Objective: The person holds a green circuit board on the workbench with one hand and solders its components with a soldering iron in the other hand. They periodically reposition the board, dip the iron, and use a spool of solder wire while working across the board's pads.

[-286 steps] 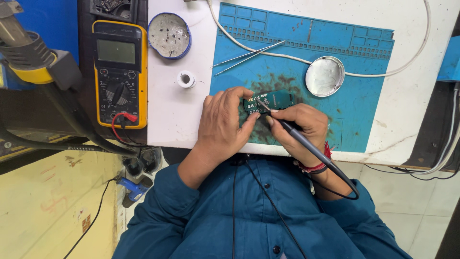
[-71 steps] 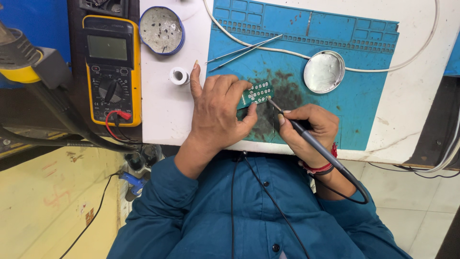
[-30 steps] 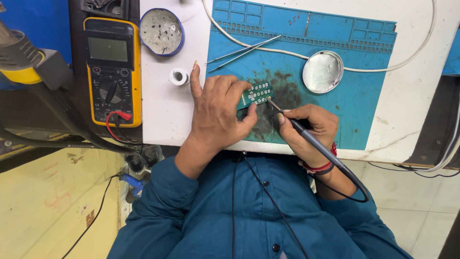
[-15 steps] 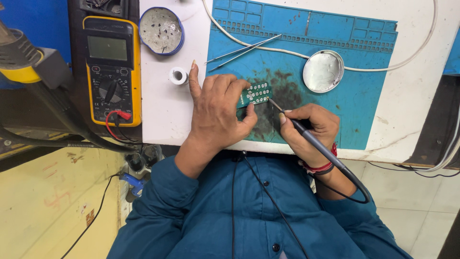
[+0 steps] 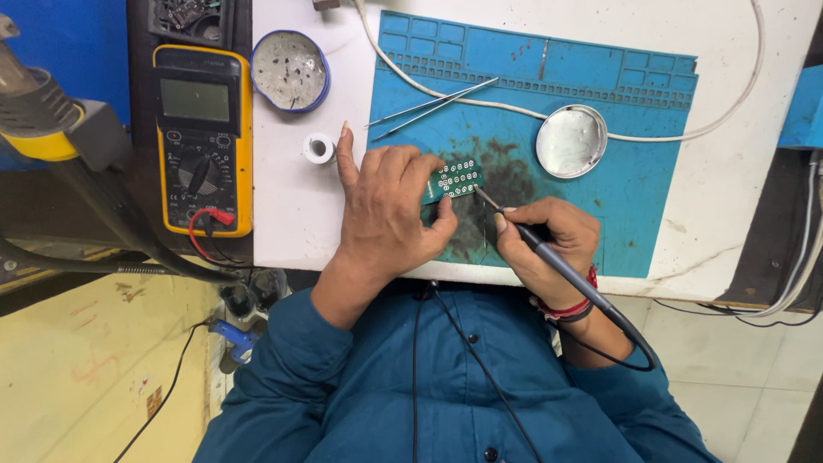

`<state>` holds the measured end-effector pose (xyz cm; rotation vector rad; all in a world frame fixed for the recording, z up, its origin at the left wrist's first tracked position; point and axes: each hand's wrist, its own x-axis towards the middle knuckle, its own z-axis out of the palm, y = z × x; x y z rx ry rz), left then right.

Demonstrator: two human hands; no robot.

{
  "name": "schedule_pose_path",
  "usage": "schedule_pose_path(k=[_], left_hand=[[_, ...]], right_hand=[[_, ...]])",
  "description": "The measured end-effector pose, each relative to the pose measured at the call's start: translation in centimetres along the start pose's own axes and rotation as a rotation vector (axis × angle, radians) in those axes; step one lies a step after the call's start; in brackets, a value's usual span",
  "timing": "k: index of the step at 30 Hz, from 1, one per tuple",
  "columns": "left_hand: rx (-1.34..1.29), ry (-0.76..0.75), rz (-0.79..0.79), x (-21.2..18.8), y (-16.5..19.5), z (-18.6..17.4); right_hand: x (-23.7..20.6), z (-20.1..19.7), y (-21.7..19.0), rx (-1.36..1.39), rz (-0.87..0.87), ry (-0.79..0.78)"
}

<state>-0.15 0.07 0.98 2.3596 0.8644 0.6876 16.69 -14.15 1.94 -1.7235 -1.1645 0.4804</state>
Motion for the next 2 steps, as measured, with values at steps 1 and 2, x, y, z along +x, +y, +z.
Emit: schedule_pose_path(k=[1, 2], left_hand=[[0.0, -0.002, -0.002, 0.0, 0.01, 0.01], [0.004, -0.006, 0.0, 0.1, -0.1, 0.01]], right_hand=[[-0.03, -0.01, 0.01, 0.002, 0.011, -0.004], [0.02, 0.02, 0.05, 0.004, 0.02, -0.007]])
